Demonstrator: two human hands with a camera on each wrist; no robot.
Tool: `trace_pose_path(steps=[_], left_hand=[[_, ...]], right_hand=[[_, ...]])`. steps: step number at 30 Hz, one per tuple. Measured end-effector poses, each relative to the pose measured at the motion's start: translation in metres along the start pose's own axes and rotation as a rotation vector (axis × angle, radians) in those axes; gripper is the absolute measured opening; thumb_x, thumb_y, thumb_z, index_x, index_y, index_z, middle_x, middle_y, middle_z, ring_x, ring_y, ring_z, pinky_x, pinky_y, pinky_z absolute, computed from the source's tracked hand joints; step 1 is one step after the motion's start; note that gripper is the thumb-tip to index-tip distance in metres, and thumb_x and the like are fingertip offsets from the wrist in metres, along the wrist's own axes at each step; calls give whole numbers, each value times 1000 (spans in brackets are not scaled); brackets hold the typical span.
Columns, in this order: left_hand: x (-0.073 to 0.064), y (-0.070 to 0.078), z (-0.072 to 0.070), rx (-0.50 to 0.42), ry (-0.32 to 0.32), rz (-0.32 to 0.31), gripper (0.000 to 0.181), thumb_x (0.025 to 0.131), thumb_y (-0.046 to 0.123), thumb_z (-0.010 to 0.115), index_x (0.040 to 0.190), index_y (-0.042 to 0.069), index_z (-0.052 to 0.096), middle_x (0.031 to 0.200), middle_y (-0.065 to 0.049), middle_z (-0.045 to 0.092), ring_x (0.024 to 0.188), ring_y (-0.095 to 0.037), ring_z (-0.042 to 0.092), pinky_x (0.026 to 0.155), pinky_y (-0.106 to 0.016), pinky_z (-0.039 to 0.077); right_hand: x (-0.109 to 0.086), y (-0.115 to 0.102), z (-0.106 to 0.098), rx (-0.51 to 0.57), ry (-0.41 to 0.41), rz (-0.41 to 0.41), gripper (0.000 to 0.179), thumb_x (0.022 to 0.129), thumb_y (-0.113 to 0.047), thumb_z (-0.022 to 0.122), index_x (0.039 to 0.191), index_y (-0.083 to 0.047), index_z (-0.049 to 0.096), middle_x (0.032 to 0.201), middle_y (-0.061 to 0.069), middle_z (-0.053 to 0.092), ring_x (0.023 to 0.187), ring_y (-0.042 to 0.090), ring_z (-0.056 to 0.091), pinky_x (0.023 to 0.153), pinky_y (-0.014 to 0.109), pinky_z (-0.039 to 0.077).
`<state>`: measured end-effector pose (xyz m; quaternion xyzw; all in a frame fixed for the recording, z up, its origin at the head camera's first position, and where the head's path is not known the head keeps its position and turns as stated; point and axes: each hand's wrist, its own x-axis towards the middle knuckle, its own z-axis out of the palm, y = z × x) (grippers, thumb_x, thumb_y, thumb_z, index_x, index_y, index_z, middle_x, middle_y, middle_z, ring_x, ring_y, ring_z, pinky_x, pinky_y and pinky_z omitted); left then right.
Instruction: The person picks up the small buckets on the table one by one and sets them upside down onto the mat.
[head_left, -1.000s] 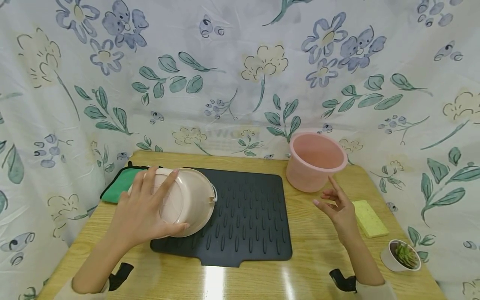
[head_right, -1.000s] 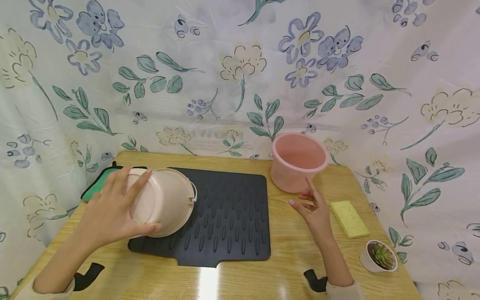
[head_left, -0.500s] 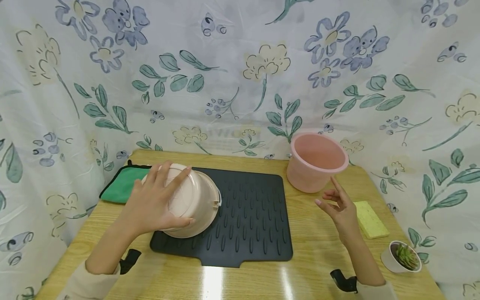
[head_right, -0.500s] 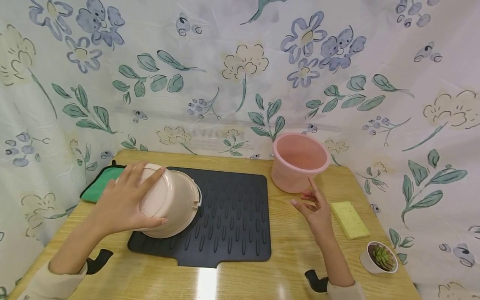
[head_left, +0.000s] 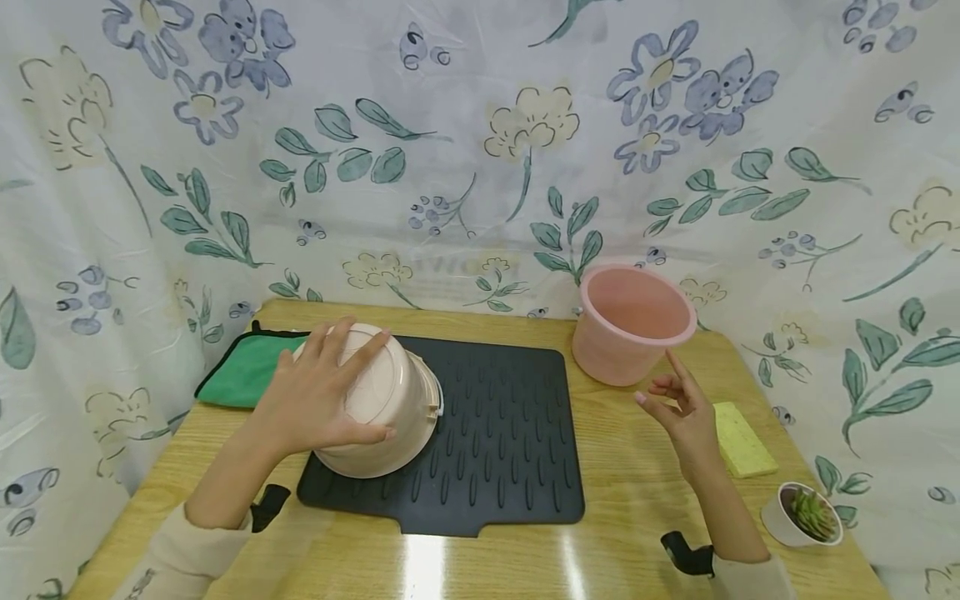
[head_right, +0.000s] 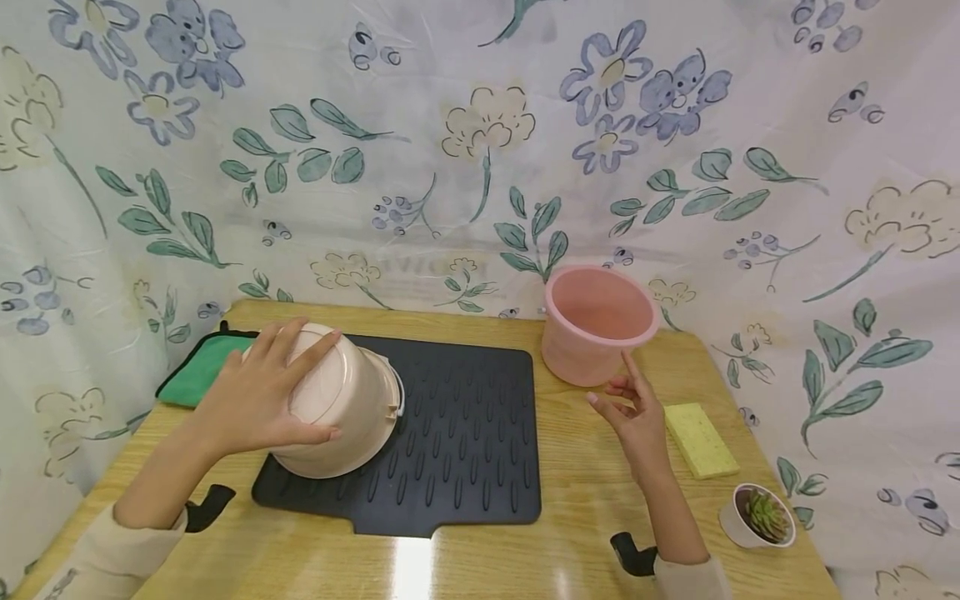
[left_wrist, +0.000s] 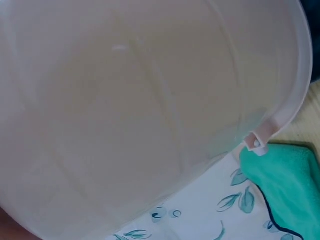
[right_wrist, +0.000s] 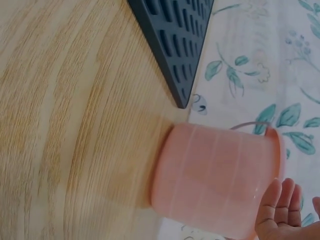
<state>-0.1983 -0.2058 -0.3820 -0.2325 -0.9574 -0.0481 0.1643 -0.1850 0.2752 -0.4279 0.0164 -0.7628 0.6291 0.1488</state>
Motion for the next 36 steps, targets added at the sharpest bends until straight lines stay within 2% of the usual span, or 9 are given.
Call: trace_pose_path(steps=[10,14,17,23,30,36], left_hand=[[8,-1,2,-18,-34,-25,117,61,87,65,157,34,25,157,-21,26,140,-45,29,85,-78,35],[12,-2,4,-34,-68,-35,115,63,87,64,157,34,25,157,-21,26,141,-44,28,88,-79,34],[16,-3,6,-47,-98,-37,114,64,87,62,157,34,25,158,-20,25,143,-44,26,90,-79,33],[24,-5,9,-69,-145,-56,114,63,90,60,157,36,25,159,-19,24,143,-43,24,92,-79,32],[32,-7,13,-101,-185,-76,114,63,90,60,157,36,26,160,-19,24,144,-43,23,93,-79,30],[40,-9,15,-124,-228,-77,112,65,88,60,157,35,26,160,-18,24,145,-43,22,95,-81,27]], right_hand=[[2,4,-2,-14,23,35,74,94,-7,67,157,-15,30,108,-7,52,101,6,54,80,11,47],[3,5,-1,-29,55,69,72,96,-12,66,158,-18,29,108,-6,52,100,4,52,78,11,45],[6,5,1,-29,78,63,72,96,-12,65,158,-20,29,108,-4,52,99,5,51,79,11,44],[13,5,5,51,127,51,79,94,-10,67,159,-26,25,103,-2,55,92,6,55,81,11,49],[22,3,5,120,176,114,85,93,-10,69,160,-28,19,101,-4,56,88,4,56,81,11,51],[30,7,6,156,204,207,91,92,-14,70,160,-33,12,99,-5,54,83,3,58,81,13,52]])
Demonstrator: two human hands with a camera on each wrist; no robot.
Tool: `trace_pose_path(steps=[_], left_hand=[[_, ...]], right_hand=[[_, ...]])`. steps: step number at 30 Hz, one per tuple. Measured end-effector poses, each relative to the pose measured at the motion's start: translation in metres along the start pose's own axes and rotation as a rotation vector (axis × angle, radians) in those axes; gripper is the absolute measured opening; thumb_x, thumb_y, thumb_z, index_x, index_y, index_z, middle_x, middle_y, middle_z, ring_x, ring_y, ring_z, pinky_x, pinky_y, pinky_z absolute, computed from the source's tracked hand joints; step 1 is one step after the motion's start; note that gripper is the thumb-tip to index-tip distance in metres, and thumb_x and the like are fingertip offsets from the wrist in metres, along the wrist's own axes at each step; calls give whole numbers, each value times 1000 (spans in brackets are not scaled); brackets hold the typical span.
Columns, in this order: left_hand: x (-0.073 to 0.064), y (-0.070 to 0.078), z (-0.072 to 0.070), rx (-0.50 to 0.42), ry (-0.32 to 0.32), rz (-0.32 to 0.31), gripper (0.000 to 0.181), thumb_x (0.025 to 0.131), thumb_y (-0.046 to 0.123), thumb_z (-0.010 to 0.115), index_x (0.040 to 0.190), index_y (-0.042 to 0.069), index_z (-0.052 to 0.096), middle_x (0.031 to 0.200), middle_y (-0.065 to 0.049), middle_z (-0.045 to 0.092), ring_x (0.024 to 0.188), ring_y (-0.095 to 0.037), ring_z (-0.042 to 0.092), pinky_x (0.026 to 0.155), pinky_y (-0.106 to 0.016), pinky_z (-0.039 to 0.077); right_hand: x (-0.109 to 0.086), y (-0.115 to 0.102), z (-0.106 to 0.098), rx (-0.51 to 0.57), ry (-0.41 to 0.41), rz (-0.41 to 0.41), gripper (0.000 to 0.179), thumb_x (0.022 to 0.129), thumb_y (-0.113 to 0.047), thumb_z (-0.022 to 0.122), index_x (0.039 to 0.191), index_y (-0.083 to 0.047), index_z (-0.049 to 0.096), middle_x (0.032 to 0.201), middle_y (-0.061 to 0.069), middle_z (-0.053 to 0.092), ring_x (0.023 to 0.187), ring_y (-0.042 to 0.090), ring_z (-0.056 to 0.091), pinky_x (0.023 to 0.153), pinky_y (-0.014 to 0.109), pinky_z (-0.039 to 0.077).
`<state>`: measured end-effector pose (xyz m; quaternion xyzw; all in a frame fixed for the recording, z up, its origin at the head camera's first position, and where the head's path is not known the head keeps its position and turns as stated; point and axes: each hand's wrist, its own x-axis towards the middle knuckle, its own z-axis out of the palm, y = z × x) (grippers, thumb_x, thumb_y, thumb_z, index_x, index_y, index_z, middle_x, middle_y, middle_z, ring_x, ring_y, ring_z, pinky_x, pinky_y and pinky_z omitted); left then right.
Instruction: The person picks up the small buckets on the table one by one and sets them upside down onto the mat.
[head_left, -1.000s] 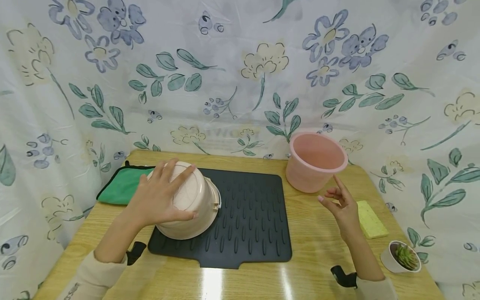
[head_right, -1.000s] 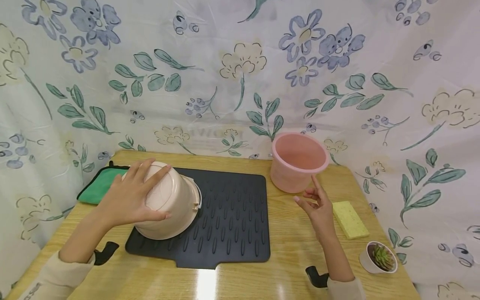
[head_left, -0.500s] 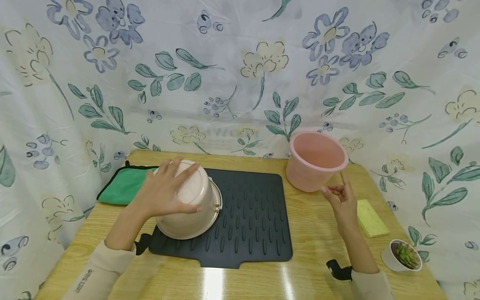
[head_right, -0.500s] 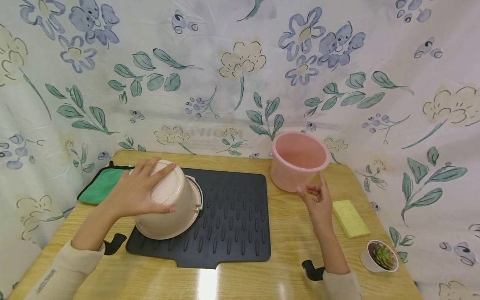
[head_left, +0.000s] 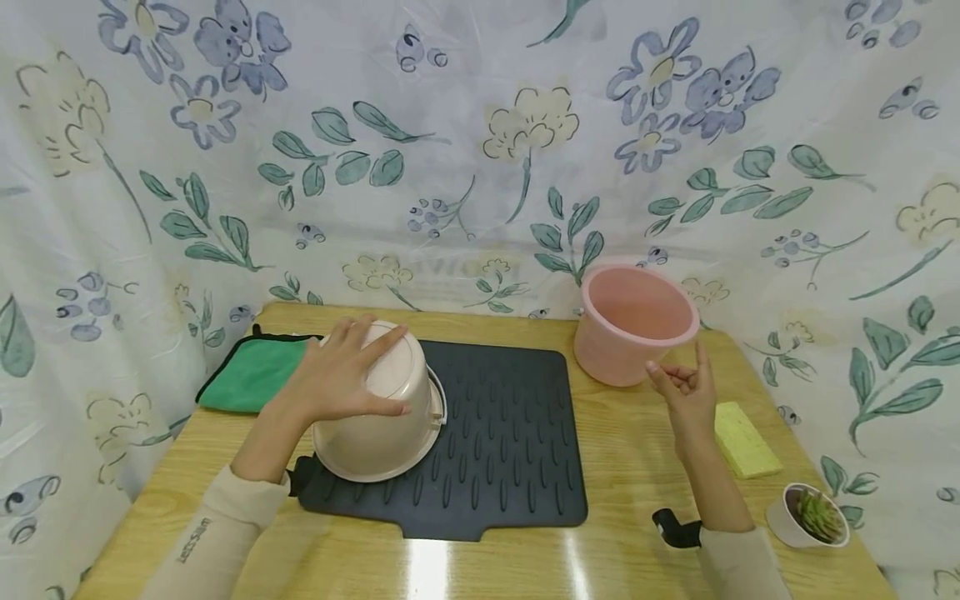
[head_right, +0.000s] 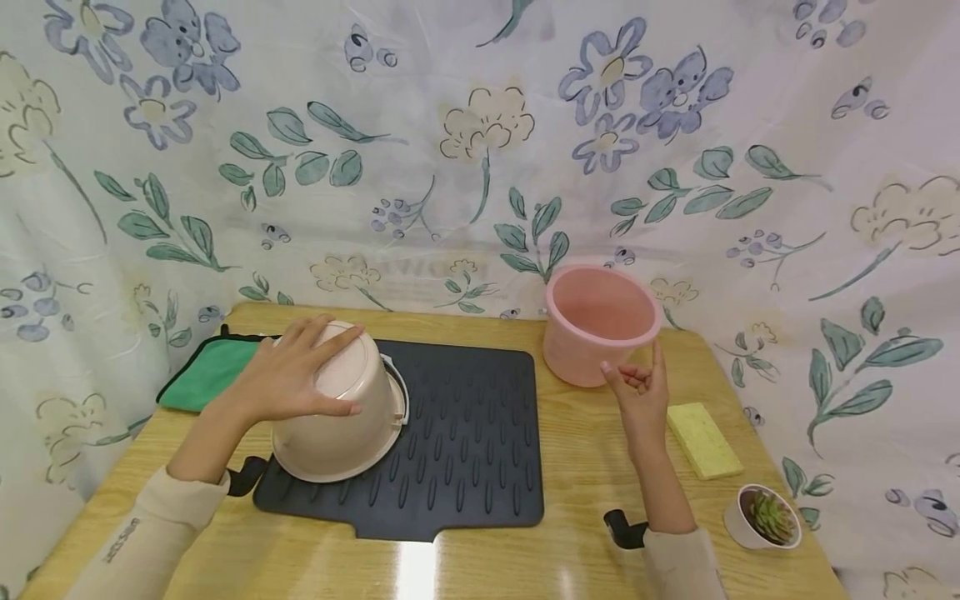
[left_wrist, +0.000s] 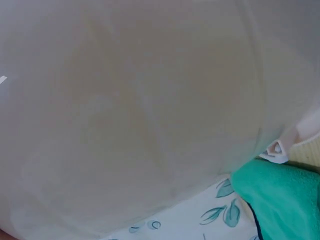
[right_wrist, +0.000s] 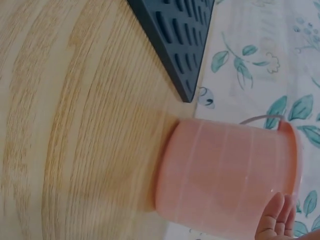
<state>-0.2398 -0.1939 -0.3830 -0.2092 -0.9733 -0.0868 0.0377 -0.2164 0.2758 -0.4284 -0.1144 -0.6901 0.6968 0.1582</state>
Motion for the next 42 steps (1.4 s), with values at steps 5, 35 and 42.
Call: trace_pose_path(steps=[5,35,42], left_hand=[[4,-1,-1,-16,-30,-1,111,66,86,62,158,34,26,161,-16,22,146,-44,22,95,-82,25],[4,-1,0,-24,-8,-1,111,66,86,63,157,32,29,161,-17,23,146,-45,21,97,-82,22],[4,-1,2,-33,-14,-8,111,65,87,62,157,34,28,161,-18,22,146,-45,21,97,-82,22]], right_hand=[[3,3,1,-29,7,25,93,92,-18,71,160,-33,9,97,-7,54,81,2,57,80,12,52],[27,-6,14,56,119,20,89,97,-15,62,161,-17,-1,80,-11,64,73,2,67,73,14,54],[36,-9,13,272,142,130,96,96,-17,65,161,-20,-6,77,-5,66,70,4,67,70,15,55]])
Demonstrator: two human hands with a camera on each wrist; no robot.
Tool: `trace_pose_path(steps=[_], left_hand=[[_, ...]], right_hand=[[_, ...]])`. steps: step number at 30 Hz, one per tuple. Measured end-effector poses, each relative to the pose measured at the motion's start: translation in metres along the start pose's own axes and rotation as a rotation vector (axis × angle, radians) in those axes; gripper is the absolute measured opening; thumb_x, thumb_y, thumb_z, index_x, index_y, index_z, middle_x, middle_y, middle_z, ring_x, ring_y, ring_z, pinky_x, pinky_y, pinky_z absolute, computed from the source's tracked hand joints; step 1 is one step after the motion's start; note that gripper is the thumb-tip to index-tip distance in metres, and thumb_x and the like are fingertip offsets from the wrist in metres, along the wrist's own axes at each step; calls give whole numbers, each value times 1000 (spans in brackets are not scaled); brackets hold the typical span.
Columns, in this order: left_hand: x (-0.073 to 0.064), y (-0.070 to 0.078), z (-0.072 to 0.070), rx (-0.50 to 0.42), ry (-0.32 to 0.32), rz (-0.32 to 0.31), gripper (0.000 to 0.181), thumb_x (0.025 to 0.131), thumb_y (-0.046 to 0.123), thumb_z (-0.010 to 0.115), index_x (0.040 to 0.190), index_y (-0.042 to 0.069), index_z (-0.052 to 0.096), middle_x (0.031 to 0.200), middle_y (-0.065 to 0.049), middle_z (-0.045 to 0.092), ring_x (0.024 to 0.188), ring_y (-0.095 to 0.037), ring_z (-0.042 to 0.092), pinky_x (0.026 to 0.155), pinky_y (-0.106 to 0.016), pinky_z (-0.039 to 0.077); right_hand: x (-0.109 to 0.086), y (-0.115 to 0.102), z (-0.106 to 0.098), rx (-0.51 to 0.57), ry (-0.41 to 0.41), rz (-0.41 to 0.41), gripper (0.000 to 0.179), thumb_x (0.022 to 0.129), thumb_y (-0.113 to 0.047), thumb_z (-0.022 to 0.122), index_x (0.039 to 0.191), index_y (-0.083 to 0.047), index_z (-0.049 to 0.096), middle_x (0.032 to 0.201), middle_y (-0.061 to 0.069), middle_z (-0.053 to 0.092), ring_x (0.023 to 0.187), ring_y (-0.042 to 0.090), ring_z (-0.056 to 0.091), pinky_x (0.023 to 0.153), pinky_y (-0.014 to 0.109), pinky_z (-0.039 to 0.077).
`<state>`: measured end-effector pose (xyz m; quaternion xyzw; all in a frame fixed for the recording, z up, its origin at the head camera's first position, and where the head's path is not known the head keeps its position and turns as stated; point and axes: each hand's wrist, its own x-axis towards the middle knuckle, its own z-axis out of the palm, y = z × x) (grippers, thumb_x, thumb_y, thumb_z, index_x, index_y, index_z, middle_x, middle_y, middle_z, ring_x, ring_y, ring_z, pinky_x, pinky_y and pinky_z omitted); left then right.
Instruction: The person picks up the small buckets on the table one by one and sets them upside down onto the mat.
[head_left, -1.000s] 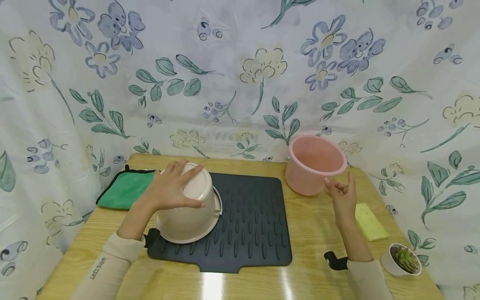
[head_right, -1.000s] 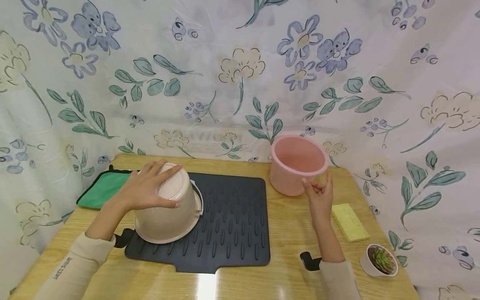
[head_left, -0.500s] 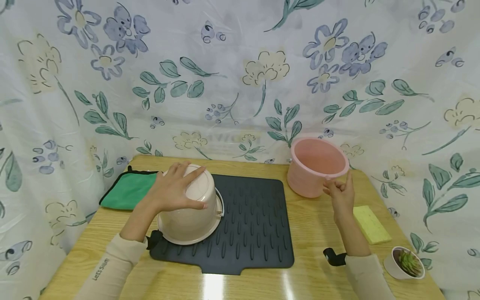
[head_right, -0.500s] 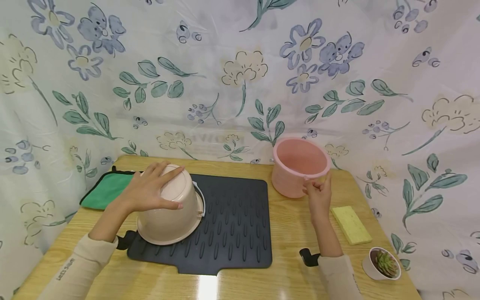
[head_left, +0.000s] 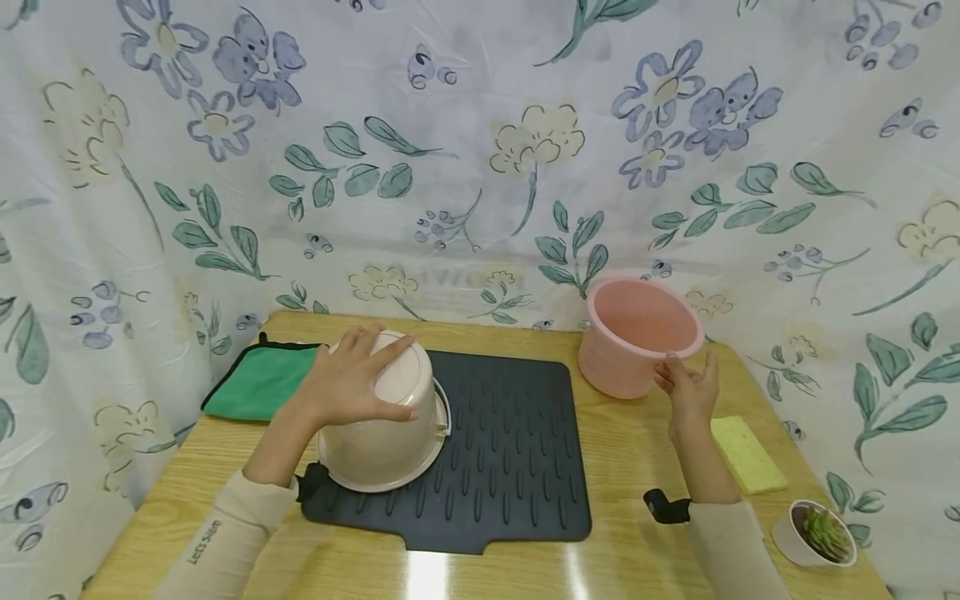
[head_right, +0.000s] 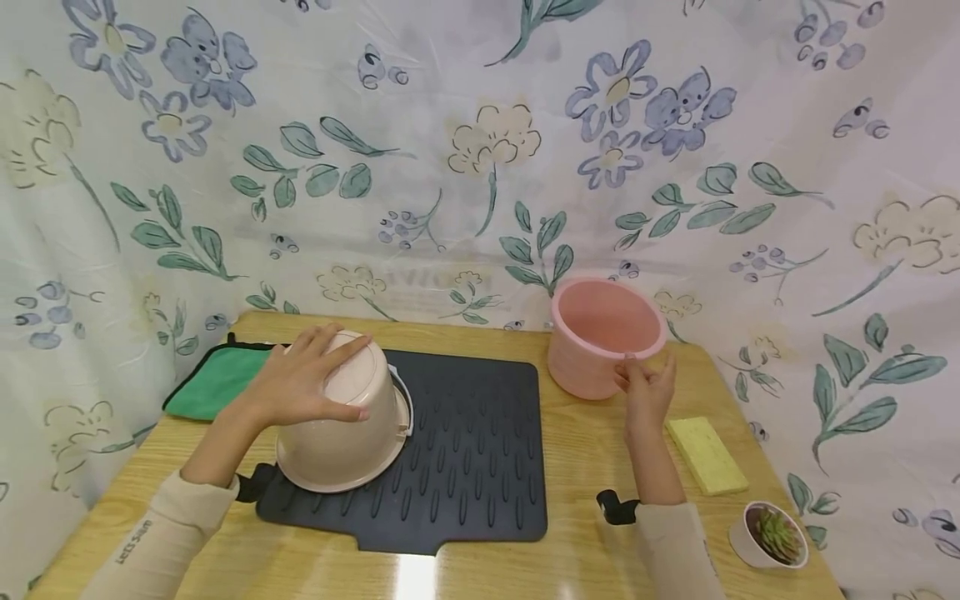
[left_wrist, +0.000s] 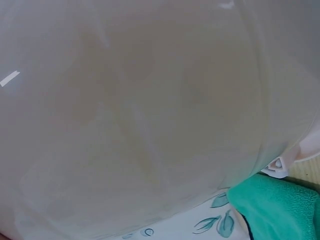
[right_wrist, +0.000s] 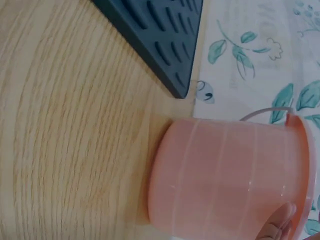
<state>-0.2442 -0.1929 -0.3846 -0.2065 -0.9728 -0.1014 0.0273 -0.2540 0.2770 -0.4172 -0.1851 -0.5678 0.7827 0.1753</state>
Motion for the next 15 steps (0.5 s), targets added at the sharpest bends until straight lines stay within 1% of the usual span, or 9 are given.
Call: trace_pose_path(steps=[2,5,10,12,15], left_hand=[[0,0,0,-3,-2,0,111,65,87,61,157,34,28,162,-17,22,146,-45,20,98,-83,21],[0,0,1,-5,0,-1,111,65,87,62,157,36,27,162,-17,22,147,-45,20,98,-83,20],[-1,0,0,-8,-4,-7,111,65,87,62,157,37,26,162,-17,20,147,-45,19,98,-83,20],[-1,0,0,-11,-7,-9,111,65,86,62,157,36,26,163,-17,20,147,-45,19,98,-83,19],[0,0,0,-13,-8,-11,110,66,86,62,157,35,27,163,-17,20,147,-45,18,99,-82,20]], right_hand=[[2,-1,1,57,0,12,97,95,-15,65,160,-21,-7,77,-2,65,68,5,68,69,15,55],[4,-1,3,106,1,9,96,96,-12,64,160,-21,-7,73,-1,63,67,6,68,69,16,56],[7,-1,7,128,16,-13,94,96,-7,62,161,-19,-5,71,-1,61,64,7,66,67,18,56],[8,-1,8,135,29,-3,94,96,-7,63,161,-21,-3,73,0,62,63,8,65,66,19,57],[9,-3,9,170,46,34,94,96,-7,63,161,-25,-2,78,1,61,61,10,65,64,22,58]])
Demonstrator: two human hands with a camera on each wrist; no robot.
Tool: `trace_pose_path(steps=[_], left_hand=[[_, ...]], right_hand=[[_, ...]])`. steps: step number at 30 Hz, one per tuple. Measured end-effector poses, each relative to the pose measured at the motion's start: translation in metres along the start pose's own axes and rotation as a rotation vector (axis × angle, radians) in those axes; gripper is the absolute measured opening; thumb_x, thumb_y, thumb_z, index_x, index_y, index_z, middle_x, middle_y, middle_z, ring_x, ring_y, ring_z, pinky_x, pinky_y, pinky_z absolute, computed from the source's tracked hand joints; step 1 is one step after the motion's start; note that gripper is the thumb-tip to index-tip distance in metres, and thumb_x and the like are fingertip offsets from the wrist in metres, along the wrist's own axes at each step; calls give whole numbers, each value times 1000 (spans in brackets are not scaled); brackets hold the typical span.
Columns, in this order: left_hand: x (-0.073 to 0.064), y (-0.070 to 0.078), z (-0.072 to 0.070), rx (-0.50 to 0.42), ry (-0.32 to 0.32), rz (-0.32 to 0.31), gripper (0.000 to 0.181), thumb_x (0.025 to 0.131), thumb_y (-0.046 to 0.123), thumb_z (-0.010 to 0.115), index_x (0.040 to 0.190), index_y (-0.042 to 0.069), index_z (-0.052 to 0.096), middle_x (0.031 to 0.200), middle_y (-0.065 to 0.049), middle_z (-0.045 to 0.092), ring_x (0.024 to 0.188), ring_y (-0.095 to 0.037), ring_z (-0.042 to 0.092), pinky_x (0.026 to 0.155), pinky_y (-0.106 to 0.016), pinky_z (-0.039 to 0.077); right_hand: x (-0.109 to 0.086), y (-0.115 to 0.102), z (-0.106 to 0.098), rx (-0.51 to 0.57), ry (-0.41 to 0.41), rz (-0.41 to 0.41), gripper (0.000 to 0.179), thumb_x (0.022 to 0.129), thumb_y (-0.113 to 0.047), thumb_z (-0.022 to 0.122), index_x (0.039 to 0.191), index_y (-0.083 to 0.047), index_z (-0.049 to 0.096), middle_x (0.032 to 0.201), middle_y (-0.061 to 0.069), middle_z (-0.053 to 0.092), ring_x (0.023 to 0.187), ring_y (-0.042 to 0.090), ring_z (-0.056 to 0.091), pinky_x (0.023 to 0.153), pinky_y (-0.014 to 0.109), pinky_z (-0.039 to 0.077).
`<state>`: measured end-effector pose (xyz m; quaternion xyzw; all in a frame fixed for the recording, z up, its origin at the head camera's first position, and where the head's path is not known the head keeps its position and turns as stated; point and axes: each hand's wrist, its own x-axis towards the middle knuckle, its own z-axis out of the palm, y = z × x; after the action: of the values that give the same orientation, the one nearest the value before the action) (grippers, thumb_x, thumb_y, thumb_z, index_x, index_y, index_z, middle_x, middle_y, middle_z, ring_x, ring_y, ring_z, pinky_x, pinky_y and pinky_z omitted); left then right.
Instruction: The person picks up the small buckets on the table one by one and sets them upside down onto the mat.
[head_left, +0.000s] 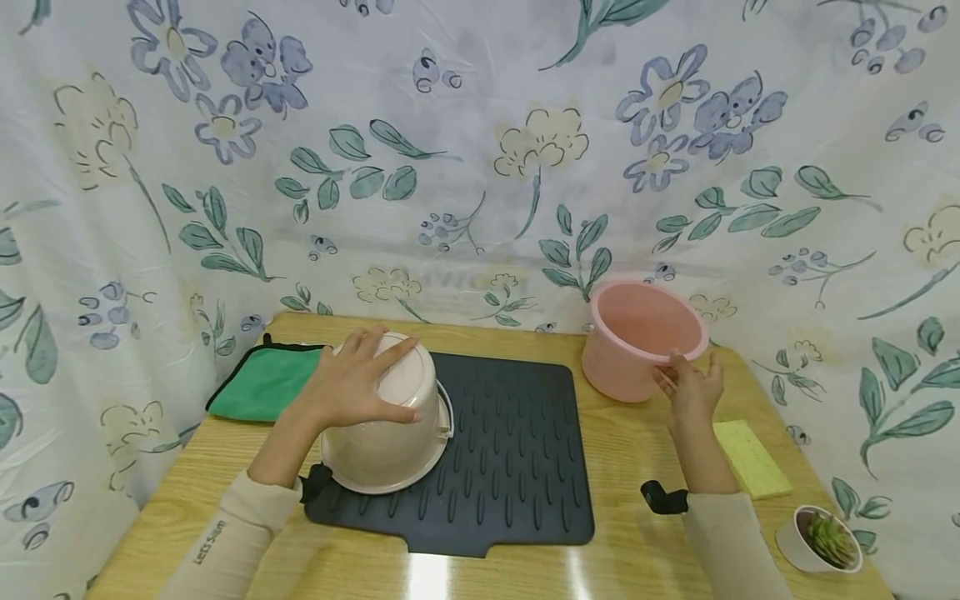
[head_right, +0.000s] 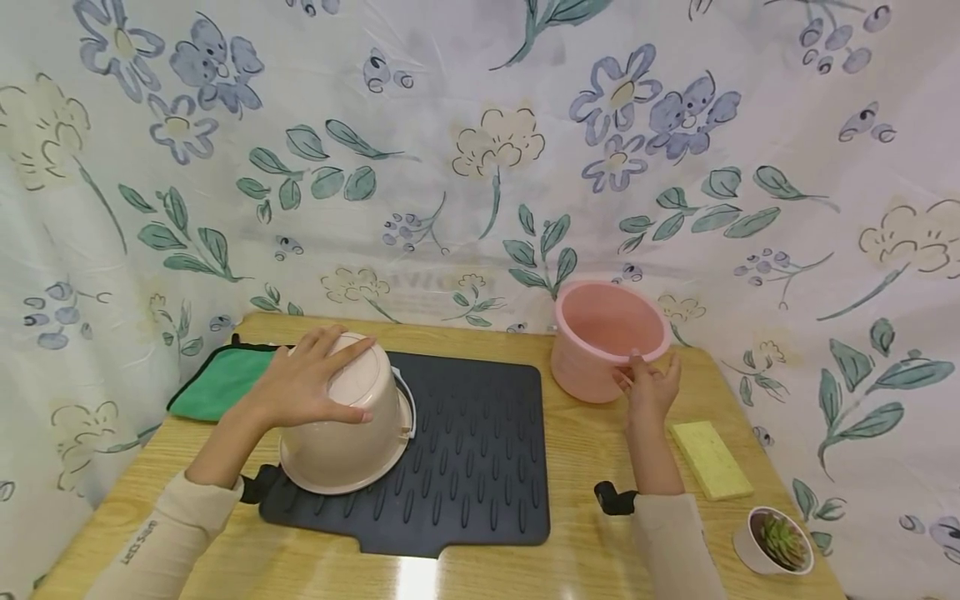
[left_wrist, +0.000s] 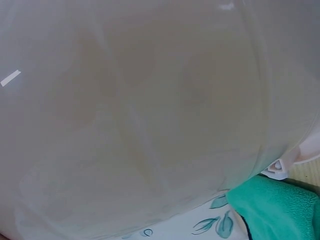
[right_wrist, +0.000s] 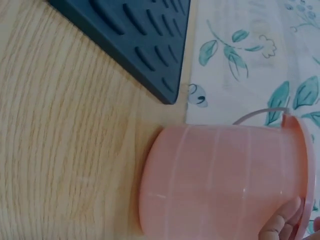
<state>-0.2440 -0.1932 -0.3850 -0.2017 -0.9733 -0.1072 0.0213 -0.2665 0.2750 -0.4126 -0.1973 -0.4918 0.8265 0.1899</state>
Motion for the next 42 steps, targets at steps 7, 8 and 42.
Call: trace_pose_path(steps=[7,8,42], left_hand=[[0,1,1,-3,-2,-5,110,66,85,62,157,35,28,163,-17,20,147,-45,19,101,-82,17],[0,1,2,-3,-3,-4,110,66,86,62,157,35,28,163,-17,20,147,-45,19,101,-82,18],[0,0,0,6,1,-5,111,65,87,62,158,36,26,164,-16,19,148,-45,18,101,-82,18]], right_hand=[[5,-1,0,86,20,12,92,94,4,59,161,-26,3,85,5,60,55,12,63,60,28,59],[4,-1,-1,85,24,9,91,94,4,59,161,-26,5,86,6,60,54,12,62,60,28,59],[-20,-8,-18,289,53,56,70,95,15,40,156,-18,31,163,4,26,50,14,47,49,29,56]])
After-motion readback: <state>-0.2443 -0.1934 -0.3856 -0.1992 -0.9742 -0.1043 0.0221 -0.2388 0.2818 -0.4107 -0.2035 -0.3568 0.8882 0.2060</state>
